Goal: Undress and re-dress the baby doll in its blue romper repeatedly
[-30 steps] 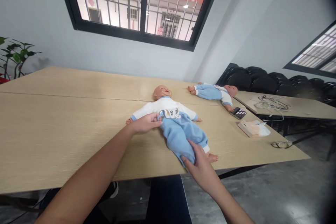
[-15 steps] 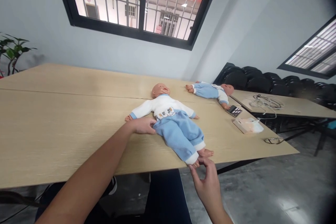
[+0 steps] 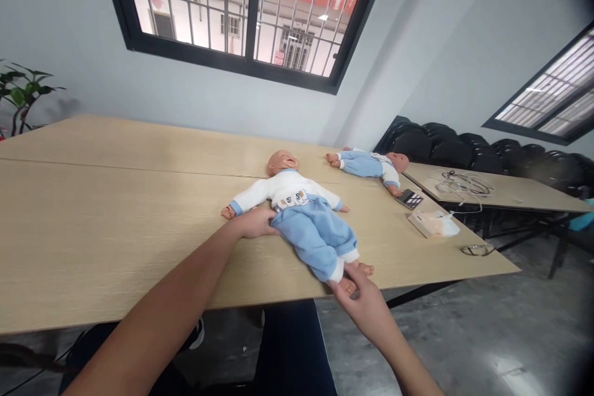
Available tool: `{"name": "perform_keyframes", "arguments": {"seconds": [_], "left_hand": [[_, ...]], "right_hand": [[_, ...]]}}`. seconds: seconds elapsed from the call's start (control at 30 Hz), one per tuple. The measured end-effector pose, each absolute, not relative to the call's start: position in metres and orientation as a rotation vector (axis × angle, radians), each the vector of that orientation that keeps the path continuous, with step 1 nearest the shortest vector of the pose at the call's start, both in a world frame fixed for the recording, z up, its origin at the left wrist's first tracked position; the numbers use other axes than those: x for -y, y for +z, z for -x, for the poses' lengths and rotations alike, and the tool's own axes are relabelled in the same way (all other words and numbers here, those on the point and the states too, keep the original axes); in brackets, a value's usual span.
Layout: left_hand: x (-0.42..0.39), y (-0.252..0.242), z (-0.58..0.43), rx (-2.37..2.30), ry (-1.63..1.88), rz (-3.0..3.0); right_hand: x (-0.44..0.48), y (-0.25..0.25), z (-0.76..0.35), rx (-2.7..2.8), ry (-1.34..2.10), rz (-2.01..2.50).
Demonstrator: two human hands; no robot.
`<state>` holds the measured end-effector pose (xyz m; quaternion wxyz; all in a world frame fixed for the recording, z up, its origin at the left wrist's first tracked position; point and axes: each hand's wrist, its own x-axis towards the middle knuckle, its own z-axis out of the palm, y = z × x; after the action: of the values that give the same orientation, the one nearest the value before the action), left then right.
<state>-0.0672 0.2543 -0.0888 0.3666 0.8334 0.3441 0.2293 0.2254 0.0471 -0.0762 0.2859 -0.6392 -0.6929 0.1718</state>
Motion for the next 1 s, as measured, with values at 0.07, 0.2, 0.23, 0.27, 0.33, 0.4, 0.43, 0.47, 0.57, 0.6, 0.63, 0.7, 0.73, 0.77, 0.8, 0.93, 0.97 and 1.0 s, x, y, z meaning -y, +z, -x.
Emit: {"name": "perform_keyframes", "arguments": {"seconds": [0.07,0.2,0.23,0.27,0.33,0.4,0.43,0.47,0.57,0.6,0.63,0.7,0.73,0.77,0.8,0.93,0.97,1.0], "left_hand": [[-0.260,-0.093,0.066,-0.889,0.539,-2.180],[-0.267,-0.099,0.064,-1.018,0.560,-2.206],[-0.269,-0.099,0.063,-1.062,0.576,-2.204],[-0.270,-0.100,0.063,-1.110,0.596,-2.197],[-0.272,-0.101,0.062,-1.228,0.647,-2.167],[-0.275,-0.101,0.062,-1.372,0.708,-2.112],[-0.276,-0.101,0.062,-1.438,0.736,-2.080],[-0.277,-0.101,0.061,-1.490,0.757,-2.051],[-0.276,-0.097,0.061,-1.550,0.773,-1.995],[-0.275,-0.095,0.060,-1.554,0.761,-1.982],[-0.274,-0.093,0.061,-1.558,0.742,-1.968],[-0.270,-0.088,0.064,-1.567,0.679,-1.934],[-0.268,-0.086,0.066,-1.558,0.631,-1.916],[-0.266,-0.084,0.069,-1.529,0.572,-1.899],[-0.263,-0.082,0.071,-1.475,0.508,-1.882],[-0.249,-0.083,0.073,-1.082,0.328,-1.781],[-0.246,-0.084,0.070,-0.993,0.316,-1.754],[-0.243,-0.087,0.065,-0.909,0.363,-1.720]], "right_hand": [[-0.047,-0.059,-0.223,1.915,0.648,1.702],[-0.046,-0.030,-0.220,1.886,0.869,1.704],[-0.045,-0.025,-0.221,1.860,0.930,1.691],[-0.044,-0.020,-0.223,1.835,0.987,1.675],[-0.040,-0.012,-0.229,1.774,1.048,1.674],[-0.035,-0.007,-0.237,1.715,1.061,1.719],[-0.032,-0.006,-0.241,1.682,1.069,1.740],[-0.030,-0.006,-0.244,1.647,1.080,1.752],[-0.026,-0.010,-0.246,1.497,1.101,1.726],[-0.026,-0.013,-0.245,1.428,1.105,1.703],[-0.025,-0.016,-0.242,1.353,1.116,1.678],[-0.024,-0.021,-0.234,1.212,1.163,1.609],[-0.023,-0.023,-0.230,1.155,1.198,1.563],[-0.021,-0.025,-0.225,1.106,1.236,1.515],[-0.020,-0.025,-0.221,1.065,1.272,1.467],[-0.015,-0.021,-0.207,0.933,1.384,1.348],[-0.014,-0.019,-0.203,0.901,1.405,1.329],[-0.014,-0.016,-0.200,0.868,1.422,1.307]]}}
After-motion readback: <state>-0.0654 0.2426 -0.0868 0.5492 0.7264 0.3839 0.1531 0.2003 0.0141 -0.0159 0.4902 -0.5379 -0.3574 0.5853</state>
